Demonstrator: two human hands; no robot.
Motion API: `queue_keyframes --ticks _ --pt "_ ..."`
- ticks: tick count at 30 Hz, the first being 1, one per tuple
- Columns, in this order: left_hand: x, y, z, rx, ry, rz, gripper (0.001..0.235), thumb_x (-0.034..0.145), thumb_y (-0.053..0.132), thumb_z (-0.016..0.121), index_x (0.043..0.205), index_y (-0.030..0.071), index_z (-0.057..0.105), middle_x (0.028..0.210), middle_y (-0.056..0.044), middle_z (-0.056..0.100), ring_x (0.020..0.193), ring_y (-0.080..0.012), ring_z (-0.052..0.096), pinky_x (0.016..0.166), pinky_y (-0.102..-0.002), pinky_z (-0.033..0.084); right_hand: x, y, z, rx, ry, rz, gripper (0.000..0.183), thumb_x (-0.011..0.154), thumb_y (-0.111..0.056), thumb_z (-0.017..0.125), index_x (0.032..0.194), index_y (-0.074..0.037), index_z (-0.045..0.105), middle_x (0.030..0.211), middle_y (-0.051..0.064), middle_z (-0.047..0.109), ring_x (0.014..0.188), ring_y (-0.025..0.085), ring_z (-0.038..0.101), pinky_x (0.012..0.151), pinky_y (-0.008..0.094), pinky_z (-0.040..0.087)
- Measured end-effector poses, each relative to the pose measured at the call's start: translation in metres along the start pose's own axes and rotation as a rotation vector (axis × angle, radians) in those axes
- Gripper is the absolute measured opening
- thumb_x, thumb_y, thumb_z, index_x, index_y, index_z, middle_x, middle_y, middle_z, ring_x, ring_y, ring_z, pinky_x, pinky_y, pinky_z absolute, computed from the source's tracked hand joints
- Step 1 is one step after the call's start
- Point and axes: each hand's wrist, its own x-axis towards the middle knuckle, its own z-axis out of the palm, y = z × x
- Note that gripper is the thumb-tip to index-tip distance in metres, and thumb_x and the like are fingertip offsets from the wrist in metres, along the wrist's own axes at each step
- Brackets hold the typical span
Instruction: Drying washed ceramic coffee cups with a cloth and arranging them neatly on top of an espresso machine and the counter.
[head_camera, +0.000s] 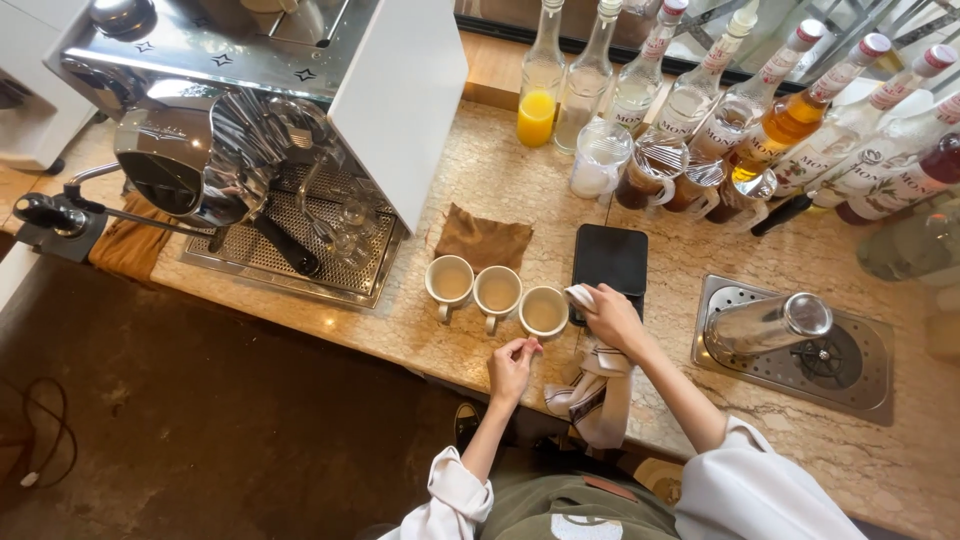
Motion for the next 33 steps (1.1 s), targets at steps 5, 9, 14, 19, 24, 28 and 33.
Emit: queue_keyframes --ticks 5,9,14,19,24,28,33 --pt "0.015 0.003 0.01 -0.019 -0.013 -0.028 0.027 0.098 0.046 0.067 0.082 0.028 0.08 0.078 -0.003 0.076 0.082 -0.022 0.073 0.082 -0.037 0.057 -0.032 -0.001 -0.025 0.283 0.17 0.088 0.036 0.094 -0.043 0.069 0.116 -0.015 0.07 0.104 0.021 0.071 0.109 0.047 0.066 0.093 0.055 0.054" --pt "0.023 0.003 0.014 -0.022 -0.036 -0.034 0.029 0.098 0.048 0.066 0.082 0.028 0.081 0.08 -0.005 0.076 0.084 -0.0257 0.073 0.083 -0.038 0.057 -0.062 -0.007 -0.041 0.409 0.158 0.207 0.042 0.092 -0.043 0.072 0.127 -0.019 0.072 0.115 0.021 0.074 0.119 0.045 0.064 0.101 0.054 0.051" --pt "0.024 0.006 0.018 -0.046 -0.031 -0.076 0.029 0.097 0.049 0.066 0.084 0.028 0.081 0.083 -0.006 0.077 0.09 -0.0237 0.074 0.086 -0.037 0.056 -0.092 -0.037 -0.06 0.446 0.16 0.214 0.032 0.091 -0.038 0.072 0.113 -0.016 0.076 0.104 0.021 0.076 0.112 0.042 0.067 0.096 0.051 0.053" --pt "0.022 0.009 0.021 -0.08 0.001 -0.091 0.031 0.098 0.05 0.066 0.085 0.026 0.081 0.086 -0.008 0.078 0.092 -0.0253 0.074 0.088 -0.039 0.055 -0.11 -0.054 -0.06 0.517 0.162 0.183 0.025 0.09 -0.032 0.074 0.106 -0.013 0.077 0.098 0.021 0.078 0.109 0.039 0.071 0.093 0.049 0.054" --pt "0.023 0.005 0.026 -0.114 0.033 -0.061 0.027 0.095 0.046 0.071 0.09 0.022 0.082 0.09 -0.003 0.08 0.095 -0.0218 0.075 0.088 -0.037 0.058 -0.119 -0.049 -0.053 0.512 0.169 0.095 0.016 0.09 -0.028 0.077 0.095 -0.013 0.077 0.086 0.017 0.078 0.094 0.032 0.076 0.085 0.043 0.056" --pt "0.021 0.0 0.025 -0.062 0.044 -0.016 0.026 0.094 0.046 0.072 0.089 0.022 0.082 0.092 -0.004 0.079 0.095 -0.0238 0.075 0.086 -0.038 0.059 -0.135 -0.058 -0.068 0.548 0.155 0.08 0.014 0.092 -0.024 0.075 0.093 -0.01 0.075 0.083 0.017 0.077 0.089 0.026 0.074 0.085 0.043 0.056" --pt "0.021 -0.006 0.021 -0.066 0.083 0.054 0.032 0.093 0.04 0.077 0.107 0.011 0.075 0.106 -0.012 0.073 0.106 -0.0306 0.071 0.091 -0.041 0.058 -0.144 -0.05 -0.078 0.506 0.097 0.057 0.012 0.094 -0.026 0.073 0.094 -0.014 0.074 0.082 0.013 0.077 0.086 0.024 0.073 0.085 0.042 0.055"
